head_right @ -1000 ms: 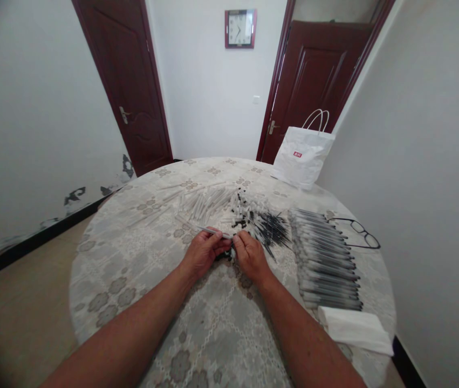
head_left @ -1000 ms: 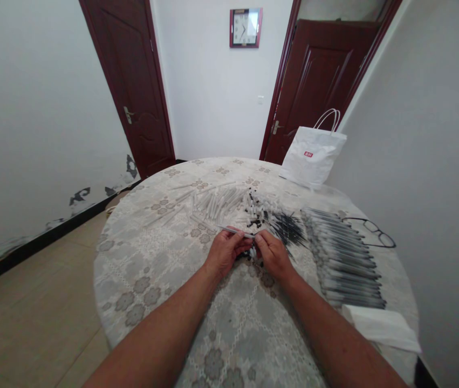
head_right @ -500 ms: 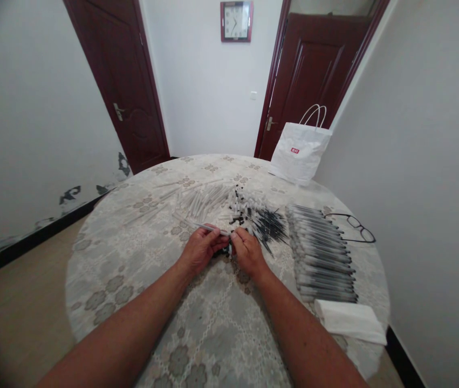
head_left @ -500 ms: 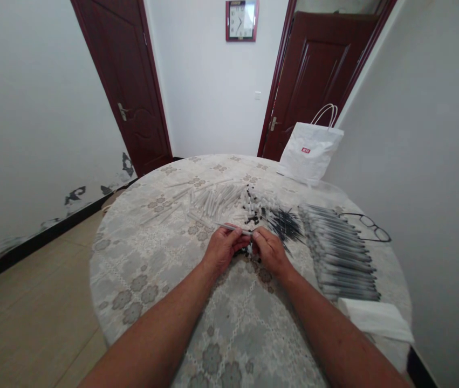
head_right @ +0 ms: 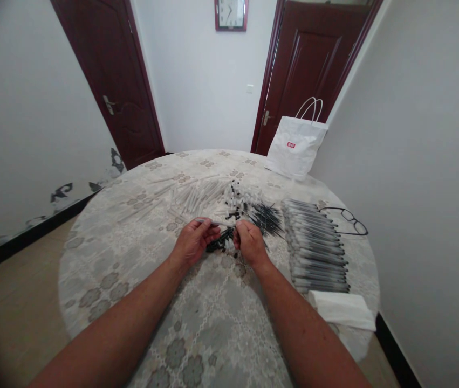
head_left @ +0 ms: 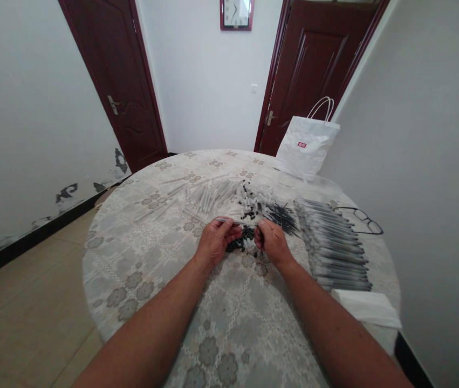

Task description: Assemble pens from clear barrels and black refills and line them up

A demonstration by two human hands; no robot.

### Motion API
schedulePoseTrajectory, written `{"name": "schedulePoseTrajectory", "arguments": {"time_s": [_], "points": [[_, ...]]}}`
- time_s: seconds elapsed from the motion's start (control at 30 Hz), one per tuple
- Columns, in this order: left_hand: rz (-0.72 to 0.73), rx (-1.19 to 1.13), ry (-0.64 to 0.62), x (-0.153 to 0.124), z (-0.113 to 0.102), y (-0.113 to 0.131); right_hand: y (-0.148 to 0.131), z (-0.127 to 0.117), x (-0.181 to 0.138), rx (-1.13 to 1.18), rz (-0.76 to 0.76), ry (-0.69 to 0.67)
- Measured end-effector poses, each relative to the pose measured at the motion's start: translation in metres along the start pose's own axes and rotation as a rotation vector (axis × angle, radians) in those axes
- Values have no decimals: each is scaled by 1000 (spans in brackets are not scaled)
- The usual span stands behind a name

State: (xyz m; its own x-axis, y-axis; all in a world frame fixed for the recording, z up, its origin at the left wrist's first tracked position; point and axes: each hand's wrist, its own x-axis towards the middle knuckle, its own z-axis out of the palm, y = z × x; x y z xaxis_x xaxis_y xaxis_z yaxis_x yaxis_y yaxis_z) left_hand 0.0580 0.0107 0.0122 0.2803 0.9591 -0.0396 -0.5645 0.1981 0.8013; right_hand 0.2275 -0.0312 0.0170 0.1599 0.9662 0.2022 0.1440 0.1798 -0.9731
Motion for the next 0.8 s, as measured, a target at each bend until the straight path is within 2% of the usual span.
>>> {"name": "schedulePoseTrajectory", "arguments": {"time_s": [0.13, 0.3, 0.4, 0.47, 0.53, 0.63, 0.7, 0.8], "points": [[9, 14, 19, 1, -1, -2, 0, 1, 0, 107, 117, -28], [23, 35, 8, 1, -1, -2, 3, -4, 1, -66, 7, -11], [24, 52, 15, 0, 0, -1, 1, -8, 2, -150, -5, -33], [26, 83, 28, -1, 2, 0, -4, -11, 2, -264, -65, -26], [30, 152, 37, -2, 3, 0, -9, -16, 1, -428, -201, -25], [37, 277, 30, -3, 3, -2, -15, -21, -1, -672, -383, -142], [43, 359, 10, -3, 1, -3, -15, -22, -2, -842, -380, -232], [93, 440, 40, -1, -3, -4, -14, -19, -5, -1102, -237, -288]]}}
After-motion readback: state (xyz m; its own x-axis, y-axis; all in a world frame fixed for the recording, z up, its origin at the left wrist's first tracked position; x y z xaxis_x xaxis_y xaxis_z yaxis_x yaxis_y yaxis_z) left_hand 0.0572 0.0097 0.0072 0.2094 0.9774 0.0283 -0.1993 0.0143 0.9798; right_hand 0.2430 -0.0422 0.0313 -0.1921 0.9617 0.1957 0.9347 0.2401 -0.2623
